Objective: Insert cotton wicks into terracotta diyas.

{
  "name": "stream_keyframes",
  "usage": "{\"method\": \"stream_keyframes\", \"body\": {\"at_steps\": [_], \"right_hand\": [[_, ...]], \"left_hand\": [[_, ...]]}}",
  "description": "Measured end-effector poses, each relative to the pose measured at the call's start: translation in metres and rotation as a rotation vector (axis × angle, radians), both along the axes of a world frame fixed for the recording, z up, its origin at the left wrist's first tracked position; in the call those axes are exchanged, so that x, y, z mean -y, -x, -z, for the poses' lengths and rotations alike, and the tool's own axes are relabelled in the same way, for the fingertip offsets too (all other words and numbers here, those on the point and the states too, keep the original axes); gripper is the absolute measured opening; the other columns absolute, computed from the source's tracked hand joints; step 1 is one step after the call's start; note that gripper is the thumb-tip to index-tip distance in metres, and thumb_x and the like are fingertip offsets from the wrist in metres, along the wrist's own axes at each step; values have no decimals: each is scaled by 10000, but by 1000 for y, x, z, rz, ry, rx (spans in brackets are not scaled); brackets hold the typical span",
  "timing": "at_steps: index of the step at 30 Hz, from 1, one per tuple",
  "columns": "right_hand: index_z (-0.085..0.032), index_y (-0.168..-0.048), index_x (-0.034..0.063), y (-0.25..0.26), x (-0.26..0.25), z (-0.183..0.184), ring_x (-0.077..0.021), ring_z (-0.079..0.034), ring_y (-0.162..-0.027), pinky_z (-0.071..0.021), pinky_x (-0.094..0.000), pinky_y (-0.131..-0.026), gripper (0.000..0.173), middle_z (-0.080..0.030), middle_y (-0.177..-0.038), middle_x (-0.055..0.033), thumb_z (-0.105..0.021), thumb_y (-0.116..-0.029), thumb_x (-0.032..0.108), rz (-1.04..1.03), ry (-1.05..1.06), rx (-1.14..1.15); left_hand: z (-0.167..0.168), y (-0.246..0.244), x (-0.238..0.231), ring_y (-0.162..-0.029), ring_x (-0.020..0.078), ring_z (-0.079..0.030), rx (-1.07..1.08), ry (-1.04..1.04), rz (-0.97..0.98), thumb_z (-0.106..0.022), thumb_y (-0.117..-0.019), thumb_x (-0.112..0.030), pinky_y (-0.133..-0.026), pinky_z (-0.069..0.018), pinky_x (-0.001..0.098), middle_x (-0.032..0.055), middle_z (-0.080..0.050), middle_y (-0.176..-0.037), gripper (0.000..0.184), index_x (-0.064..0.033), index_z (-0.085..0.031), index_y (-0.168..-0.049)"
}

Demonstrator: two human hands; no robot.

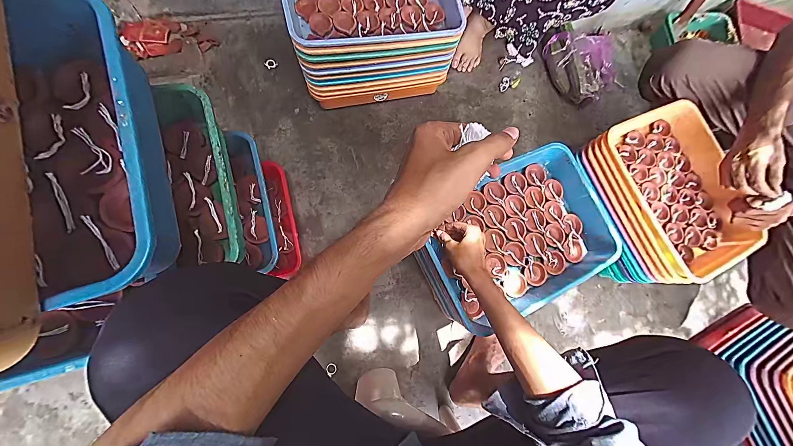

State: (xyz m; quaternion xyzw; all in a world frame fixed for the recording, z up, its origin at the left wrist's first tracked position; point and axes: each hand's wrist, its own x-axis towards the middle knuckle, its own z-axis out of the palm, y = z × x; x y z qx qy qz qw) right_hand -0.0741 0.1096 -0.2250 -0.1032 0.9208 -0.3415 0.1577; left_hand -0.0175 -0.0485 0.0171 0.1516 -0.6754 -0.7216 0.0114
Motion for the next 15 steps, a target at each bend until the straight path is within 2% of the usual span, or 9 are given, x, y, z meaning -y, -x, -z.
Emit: {"method": "stream_keyframes", "body": {"at_steps": [2, 5, 8, 12, 15], "right_hand": [[-775, -970, 55, -2, -1, 0, -268, -704, -906, -533, -515, -883, 124, -746, -914, -115, -738, -931, 167, -18, -8, -18], [-779, -1021, 61, -4, -3, -3, -300, -689, -996, -513, -538, -945, 145, -742, -992, -132, -736, -929, 164, -31, -47, 5], [-778, -1022, 56, -5, -5, -1, -312, -681, -1030, -505, -540, -965, 155, -738, -1025, -144, -739, -922, 167, -45, -58, 20], [-776, -1020, 61, -7, -7, 0, -244, -697, -956, -531, -473, -930, 144, -747, -962, -101, -749, -890, 118, -46, -37, 16], [-776, -1022, 66, -6, -13, -4, -231, -706, -956, -534, -471, -929, 165, -755, -967, -92, -747, -861, 90, -64, -42, 17]], "left_hand": [[1, 0, -2, -794, 78, -685, -7, 12, 2, -643, -1026, -333, -725, -541, 285, -5, -751, -851, 300, -77, -763, -925], [1, 1, -3, -794, 87, -695, -10, 19, 9, -645, -1025, -331, -729, -550, 297, 7, -756, -856, 300, -73, -762, -923], [2, 2, -5, -770, 84, -680, -6, 13, 5, -650, -1023, -323, -715, -543, 288, 1, -742, -825, 295, -71, -763, -920], [3, 3, -6, -765, 83, -674, -12, 12, 12, -644, -1028, -312, -709, -535, 282, 5, -743, -833, 294, -68, -752, -904], [3, 4, -7, -783, 93, -686, -6, 16, 26, -641, -1028, -323, -729, -547, 296, 9, -751, -852, 300, -71, -764, -921]]}}
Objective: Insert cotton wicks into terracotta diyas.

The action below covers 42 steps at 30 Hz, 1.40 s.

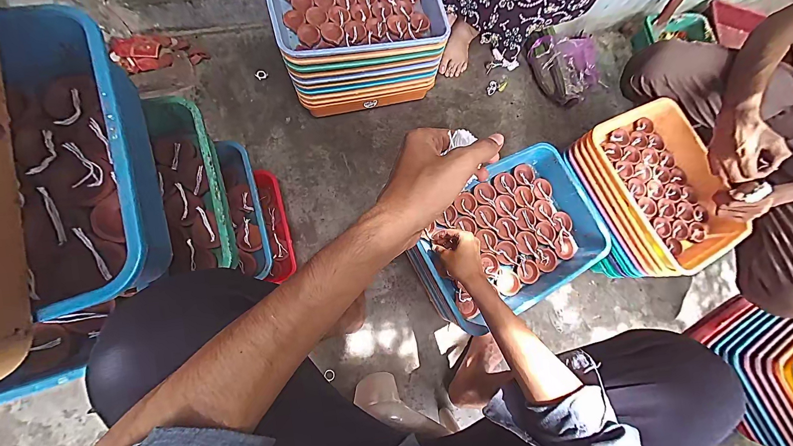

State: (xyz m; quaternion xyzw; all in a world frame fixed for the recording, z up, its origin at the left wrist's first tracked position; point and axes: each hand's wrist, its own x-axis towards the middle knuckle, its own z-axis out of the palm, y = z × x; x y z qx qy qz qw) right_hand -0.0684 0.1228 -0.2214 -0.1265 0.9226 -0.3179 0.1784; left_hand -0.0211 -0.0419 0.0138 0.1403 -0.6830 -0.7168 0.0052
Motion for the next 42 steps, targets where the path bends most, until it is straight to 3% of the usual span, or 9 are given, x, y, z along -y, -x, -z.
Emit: {"method": "stream_keyframes", "body": {"at_steps": [5, 12, 14, 16, 20, 24, 29, 37, 42], "right_hand": [[-761, -1043, 42, 3, -23, -30, -274, -690, -1006, -523, -500, -947, 217, -740, -1008, -133, -757, -844, 126, -73, -36, -5], [-756, -1071, 48, 13, -70, -91, -227, -698, -992, -539, -475, -931, 260, -743, -1031, -106, -772, -874, 217, -207, -67, 68], [-752, -1104, 54, 18, -84, -103, -216, -704, -1000, -543, -465, -951, 298, -746, -1059, -100, -737, -910, 279, -305, -149, 115], [-766, -1039, 70, 25, -100, -107, -256, -707, -935, -549, -531, -889, 314, -747, -997, -103, -715, -929, 360, -336, -273, 129], [-726, -1008, 6, 36, -124, -112, -412, -688, -992, -512, -656, -858, 448, -717, -996, -220, -694, -934, 447, -102, -521, 101], [-635, -1248, -3, 39, -135, -115, -442, -649, -1154, -502, -652, -930, 615, -672, -1202, -261, -729, -902, 496, 178, -651, 131], [-434, -1459, -41, 34, -137, -111, -438, -630, -1212, -505, -620, -977, 864, -619, -1325, -274, -726, -887, 537, 228, -681, 195], [-226, -1561, -51, 26, -144, -77, -373, -627, -1232, -509, -531, -1028, 1063, -614, -1321, -252, -771, -840, 508, 381, -376, 238], [-332, -1516, -83, 9, -150, -49, -440, -489, -1335, -464, -526, -1064, 1030, -455, -1443, -323, -848, -767, 402, 778, -106, 35]], "left_hand": [[1, 0, -1, -774, 95, -682, -2, 0, 14, -636, -1030, -329, -720, -542, 293, 14, -750, -846, 306, -69, -767, -935], [-1, -1, -4, -730, 68, -661, -10, -3, 30, -628, -1035, -314, -671, -519, 252, 1, -745, -831, 298, -69, -768, -938], [-1, -2, -4, -729, 71, -658, -10, -8, 32, -626, -1037, -302, -675, -522, 252, 5, -741, -827, 291, -62, -764, -946], [1, -3, -3, -759, 77, -675, 5, 12, 38, -630, -1035, -317, -704, -538, 267, 2, -748, -841, 289, -73, -764, -958], [5, -8, -6, -745, 98, -655, 41, 66, 49, -642, -1024, -345, -668, -510, 284, 17, -737, -843, 295, -79, -752, -959], [13, -7, -8, -762, 105, -654, 44, 79, 98, -692, -999, -284, -692, -527, 278, 22, -723, -839, 210, -86, -756, -980], [13, -8, -16, -788, 86, -668, 33, 85, 119, -703, -988, -214, -737, -540, 253, 10, -728, -835, 150, -78, -764, -971], [8, -2, -39, -738, 102, -677, 18, 93, 136, -677, -1000, -164, -676, -548, 224, 34, -737, -817, 131, -62, -758, -988], [6, 3, -49, -737, 118, -675, 26, 85, 138, -690, -992, -174, -664, -544, 230, 55, -737, -839, 139, -55, -761, -1006]]}}
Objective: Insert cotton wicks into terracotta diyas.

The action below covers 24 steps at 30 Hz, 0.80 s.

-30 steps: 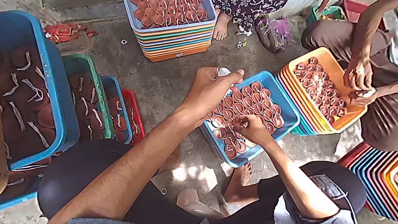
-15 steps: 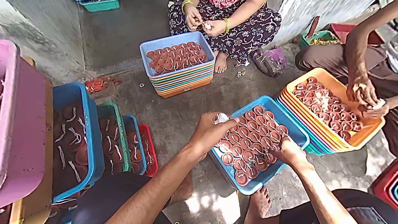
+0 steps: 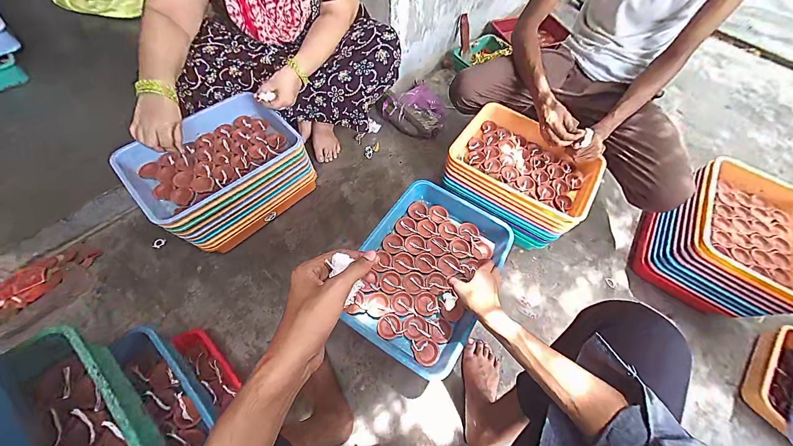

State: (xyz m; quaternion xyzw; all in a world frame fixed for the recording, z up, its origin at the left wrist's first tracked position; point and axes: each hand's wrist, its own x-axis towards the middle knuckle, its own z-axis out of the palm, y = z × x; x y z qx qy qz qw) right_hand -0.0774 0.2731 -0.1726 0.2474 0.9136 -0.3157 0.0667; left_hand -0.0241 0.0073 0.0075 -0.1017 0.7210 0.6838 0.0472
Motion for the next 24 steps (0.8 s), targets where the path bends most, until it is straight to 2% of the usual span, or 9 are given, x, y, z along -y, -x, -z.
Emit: {"method": "stream_keyframes", "body": {"at_steps": [3, 6, 7, 9, 13, 17, 19, 21, 24], "right_hand": [[-400, -1479, -29, -10, -4, 8, -466, -456, -1339, -496, -574, -991, 967, -433, -1439, -314, -884, -731, 348, 245, 57, -61], [-426, -1441, -14, -16, -12, 16, -439, -494, -1300, -475, -550, -1020, 869, -472, -1396, -308, -882, -747, 243, 453, 206, -53], [-428, -1437, -17, -17, -14, 19, -422, -535, -1257, -482, -541, -1006, 817, -513, -1355, -302, -856, -780, 213, 497, 259, -40], [-501, -1389, -26, -19, -16, 24, -383, -645, -1082, -523, -541, -899, 667, -649, -1176, -273, -818, -832, 160, 538, 350, -52], [-631, -1233, -31, -15, -24, 30, -319, -651, -882, -527, -513, -757, 477, -678, -991, -215, -807, -825, 142, 590, 489, -45], [-555, -1320, -26, -13, -26, 34, -317, -651, -894, -543, -496, -747, 581, -662, -1038, -228, -805, -817, 122, 623, 536, -63], [-546, -1321, -22, -12, -27, 34, -325, -655, -902, -558, -500, -749, 596, -655, -1041, -233, -810, -800, 100, 643, 564, -69], [-596, -1220, -32, -11, -28, 35, -318, -660, -854, -566, -494, -726, 495, -658, -982, -222, -811, -786, 75, 647, 596, -75], [-618, -861, 8, -9, -30, 31, -253, -627, -675, -541, -441, -606, 213, -632, -775, -146, -809, -788, 68, 610, 614, -57]], "left_hand": [[1, 2, -3, -725, 118, -664, 1, 3, 9, -697, -989, -188, -645, -532, 229, 56, -733, -844, 146, -60, -764, -1002], [3, 3, -6, -719, 109, -659, 5, 21, 21, -686, -997, -193, -644, -531, 225, 44, -734, -842, 150, -69, -767, -1015], [4, 3, -7, -722, 111, -664, 6, 22, 19, -685, -996, -188, -648, -536, 227, 45, -737, -842, 148, -69, -770, -1018], [3, 4, -9, -723, 109, -665, 6, 24, 24, -682, -998, -191, -650, -541, 228, 45, -736, -851, 151, -69, -768, -1019], [2, 6, -11, -691, 101, -645, 13, 28, 37, -677, -1003, -208, -624, -526, 222, 37, -732, -857, 158, -80, -765, -1028], [0, 8, -10, -660, 90, -620, 19, 19, 43, -661, -1013, -218, -585, -496, 207, 31, -729, -859, 163, -95, -765, -1035], [0, 8, -9, -659, 86, -625, 27, 7, 36, -663, -1011, -220, -580, -499, 200, 31, -734, -872, 160, -104, -767, -1047], [0, 8, -9, -665, 84, -623, 22, 0, 41, -655, -1016, -214, -582, -493, 195, 28, -735, -890, 161, -103, -766, -1052], [-1, 8, -9, -666, 79, -623, 10, -4, 34, -660, -1012, -209, -584, -498, 191, 28, -730, -881, 159, -96, -766, -1045]]}}
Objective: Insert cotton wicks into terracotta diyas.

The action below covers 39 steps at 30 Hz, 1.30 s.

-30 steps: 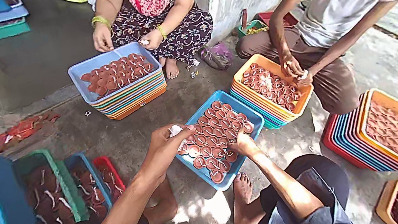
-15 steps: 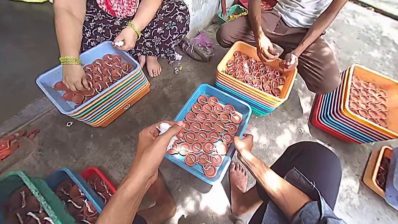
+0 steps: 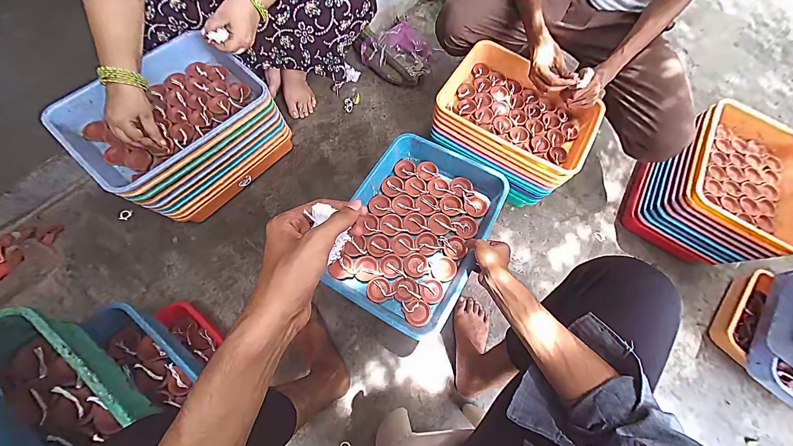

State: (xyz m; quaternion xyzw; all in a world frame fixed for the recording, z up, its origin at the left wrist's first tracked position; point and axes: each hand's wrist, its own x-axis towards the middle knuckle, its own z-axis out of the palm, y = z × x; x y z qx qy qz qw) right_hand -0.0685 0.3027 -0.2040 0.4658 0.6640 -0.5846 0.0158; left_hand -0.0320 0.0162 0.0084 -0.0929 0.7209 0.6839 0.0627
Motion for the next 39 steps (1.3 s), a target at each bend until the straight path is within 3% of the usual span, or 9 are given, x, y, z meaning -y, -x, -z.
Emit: {"method": "stream_keyframes", "body": {"at_steps": [2, 6, 9, 17, 22, 28, 32, 34, 39], "right_hand": [[-577, -733, 43, 1, -2, -3, -216, -603, -599, -522, -410, -557, 247, -612, -697, -109, -814, -788, 87, -46, -8, 21], [-603, -785, 15, 3, -6, -9, -232, -613, -635, -523, -425, -594, 243, -627, -742, -130, -832, -763, 95, -73, -25, 32], [-616, -959, -20, 1, -17, -10, -256, -676, -688, -590, -424, -629, 311, -664, -830, -168, -824, -801, 149, -74, 51, 43], [-590, -1161, 2, 3, -32, -17, -258, -682, -732, -588, -435, -636, 339, -670, -934, -167, -655, -919, 230, -191, 211, 134], [-610, -1108, -4, -3, -32, -14, -282, -688, -783, -586, -467, -673, 280, -672, -951, -182, -604, -955, 230, -166, 203, 73], [-605, -1103, 30, -31, -29, -36, -246, -657, -714, -562, -422, -608, 284, -647, -905, -151, -584, -979, 285, -160, 209, 21], [-594, -1036, 29, -40, -29, -46, -226, -642, -667, -553, -400, -580, 211, -630, -846, -132, -633, -909, 193, -135, 238, -6], [-585, -1037, 13, -42, -28, -53, -239, -649, -700, -561, -420, -608, 183, -633, -862, -141, -626, -920, 147, -90, 262, -26], [-583, -1000, 39, -54, -30, -59, -184, -604, -619, -529, -355, -559, 152, -603, -787, -92, -602, -951, 182, -61, 301, -67]], "left_hand": [[-1, 0, -1, -673, 81, -634, -5, -9, -12, -671, -1004, -202, -596, -510, 195, 33, -732, -869, 152, -86, -761, -1043], [-5, 1, 1, -691, 75, -640, -21, -1, -15, -662, -1008, -192, -605, -509, 190, 21, -734, -870, 148, -89, -765, -1036], [-2, 2, 2, -717, 76, -663, -32, -1, -10, -659, -1011, -200, -609, -536, 194, 11, -748, -932, 151, -99, -766, -1047], [5, 6, 12, -764, 64, -665, -36, 37, 36, -664, -1009, -276, -639, -552, 198, -28, -731, -1009, 167, -149, -746, -1080], [13, 15, 22, -674, 33, -617, -45, 35, 76, -626, -1031, -319, -579, -512, 170, -55, -710, -936, 209, -166, -739, -1118], [22, 23, 33, -687, 33, -626, -35, -11, 93, -597, -1045, -326, -604, -530, 179, -67, -706, -935, 219, -178, -726, -1142], [15, 24, 29, -719, 37, -640, -35, -38, 90, -607, -1041, -325, -622, -537, 180, -66, -713, -972, 208, -182, -721, -1139], [7, 23, 26, -763, 60, -648, -40, -71, 78, -607, -1041, -305, -660, -548, 206, -48, -707, -1026, 203, -174, -708, -1158], [3, 31, 39, -709, 28, -599, -53, -159, 86, -530, -1070, -321, -648, -519, 177, -93, -652, -916, 200, -213, -696, -1104]]}}
